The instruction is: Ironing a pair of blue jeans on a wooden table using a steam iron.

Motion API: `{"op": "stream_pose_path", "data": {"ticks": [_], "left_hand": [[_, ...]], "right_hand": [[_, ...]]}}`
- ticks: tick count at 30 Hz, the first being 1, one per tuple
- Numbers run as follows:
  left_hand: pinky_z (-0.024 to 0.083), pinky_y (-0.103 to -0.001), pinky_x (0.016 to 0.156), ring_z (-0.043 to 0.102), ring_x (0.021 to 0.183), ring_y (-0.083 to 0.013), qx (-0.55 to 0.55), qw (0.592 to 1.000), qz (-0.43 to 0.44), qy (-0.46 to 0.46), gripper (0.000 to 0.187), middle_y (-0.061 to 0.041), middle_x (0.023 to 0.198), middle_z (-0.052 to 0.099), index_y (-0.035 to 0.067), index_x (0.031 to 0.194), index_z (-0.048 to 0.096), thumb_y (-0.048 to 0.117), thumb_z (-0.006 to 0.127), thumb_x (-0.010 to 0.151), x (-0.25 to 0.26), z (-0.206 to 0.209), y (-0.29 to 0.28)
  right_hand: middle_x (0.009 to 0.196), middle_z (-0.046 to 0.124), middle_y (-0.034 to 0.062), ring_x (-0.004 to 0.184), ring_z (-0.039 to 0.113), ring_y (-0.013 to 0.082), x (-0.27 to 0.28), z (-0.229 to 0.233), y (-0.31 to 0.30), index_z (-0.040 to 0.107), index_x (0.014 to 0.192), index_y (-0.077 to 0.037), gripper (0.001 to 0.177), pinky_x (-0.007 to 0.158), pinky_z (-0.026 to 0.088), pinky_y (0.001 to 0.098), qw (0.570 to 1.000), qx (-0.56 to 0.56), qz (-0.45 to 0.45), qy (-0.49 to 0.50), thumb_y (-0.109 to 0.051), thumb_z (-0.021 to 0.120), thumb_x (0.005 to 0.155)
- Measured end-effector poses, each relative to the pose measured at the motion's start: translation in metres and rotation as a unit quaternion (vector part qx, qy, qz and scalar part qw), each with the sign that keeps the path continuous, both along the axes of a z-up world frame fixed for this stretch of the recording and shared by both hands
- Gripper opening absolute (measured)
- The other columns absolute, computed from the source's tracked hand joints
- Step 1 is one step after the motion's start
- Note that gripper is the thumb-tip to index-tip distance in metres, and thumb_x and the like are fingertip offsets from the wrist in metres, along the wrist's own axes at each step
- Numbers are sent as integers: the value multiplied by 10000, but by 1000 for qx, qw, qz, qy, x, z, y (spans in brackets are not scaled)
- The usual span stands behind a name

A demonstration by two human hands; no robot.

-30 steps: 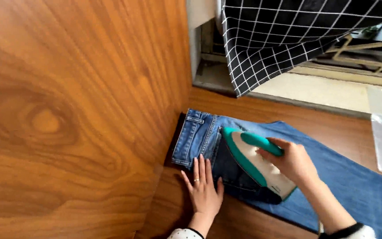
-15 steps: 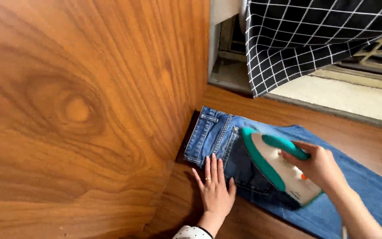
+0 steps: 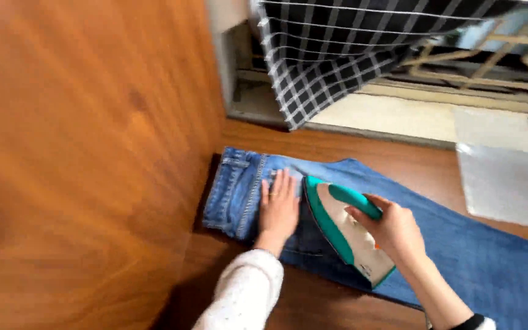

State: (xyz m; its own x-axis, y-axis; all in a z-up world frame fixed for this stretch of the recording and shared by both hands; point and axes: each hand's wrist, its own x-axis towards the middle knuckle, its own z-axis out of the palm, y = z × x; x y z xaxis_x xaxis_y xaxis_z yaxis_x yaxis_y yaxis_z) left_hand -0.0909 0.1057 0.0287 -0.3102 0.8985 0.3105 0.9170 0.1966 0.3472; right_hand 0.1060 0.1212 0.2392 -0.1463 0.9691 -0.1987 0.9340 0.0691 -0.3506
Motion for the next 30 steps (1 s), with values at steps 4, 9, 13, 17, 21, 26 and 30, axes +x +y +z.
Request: {"op": "stream_pose_path", "data": {"ticks": [4, 9, 13, 17, 21, 26, 30], "left_hand": [[194, -649, 1285, 281, 1636, -281, 21, 996, -11, 84, 630, -125, 1745, 368, 164, 1597, 499, 355, 546, 998, -7, 0, -14], [243, -639, 1274, 348, 1614, -266, 30, 990, -18, 139, 627, -111, 1733, 411, 195, 1587, 521, 393, 550, 992, -8, -1, -20], [186, -677, 1280, 290, 1644, -294, 0, 992, -20, 125, 647, -125, 1771, 351, 182, 1634, 462, 402, 469, 1025, -19, -9, -17], [70, -717, 1272, 153, 1628, -560, 5, 999, -25, -39, 660, -416, 1727, 217, 4, 1558, 519, 278, 609, 963, 2, -16, -6], [130, -602, 1305, 211, 1583, -575, 37, 970, -184, -155, 653, -398, 1736, 136, -39, 1582, 424, 255, 549, 1013, 104, 22, 9], [163, -515, 1346, 199, 1636, -448, 35, 917, -259, -300, 712, -297, 1729, 281, -68, 1621, 320, -29, 341, 911, 190, -12, 42], [167, -612, 1309, 302, 1621, -383, 46, 955, -232, -181, 589, -193, 1730, 378, 10, 1630, 404, 163, 425, 1061, 192, -23, 37]], "right_hand": [[1174, 834, 202, 1176, 752, 446, 69, -13, 15, 755, 1389, -373, 582, 945, 636, 540, 995, 16, -94, -5, -627, 794, 867], [1157, 841, 189, 1176, 751, 437, 157, -15, 12, 771, 1356, -379, 574, 950, 631, 540, 978, 31, -206, -11, -628, 820, 841], [1058, 823, 119, 852, 739, 375, 178, 12, 0, 775, 1320, -310, 518, 798, 601, 468, 952, 13, -304, 28, -612, 758, 899], [860, 797, 53, 501, 679, 268, 194, 8, 5, 810, 1213, -272, 482, 550, 566, 390, 935, 6, -340, 102, -584, 797, 845], [1128, 832, -6, 1090, 761, 261, 181, -12, -2, 785, 1280, -452, 606, 872, 561, 429, 966, 31, -255, 32, -739, 755, 747], [1057, 815, 65, 999, 750, 385, 156, -34, -1, 754, 1246, -414, 485, 821, 569, 513, 992, 16, -127, 23, -707, 699, 862], [1050, 799, 88, 1005, 730, 405, 183, -29, 9, 729, 1217, -349, 399, 796, 547, 526, 986, 2, -155, 54, -618, 691, 925]]}}
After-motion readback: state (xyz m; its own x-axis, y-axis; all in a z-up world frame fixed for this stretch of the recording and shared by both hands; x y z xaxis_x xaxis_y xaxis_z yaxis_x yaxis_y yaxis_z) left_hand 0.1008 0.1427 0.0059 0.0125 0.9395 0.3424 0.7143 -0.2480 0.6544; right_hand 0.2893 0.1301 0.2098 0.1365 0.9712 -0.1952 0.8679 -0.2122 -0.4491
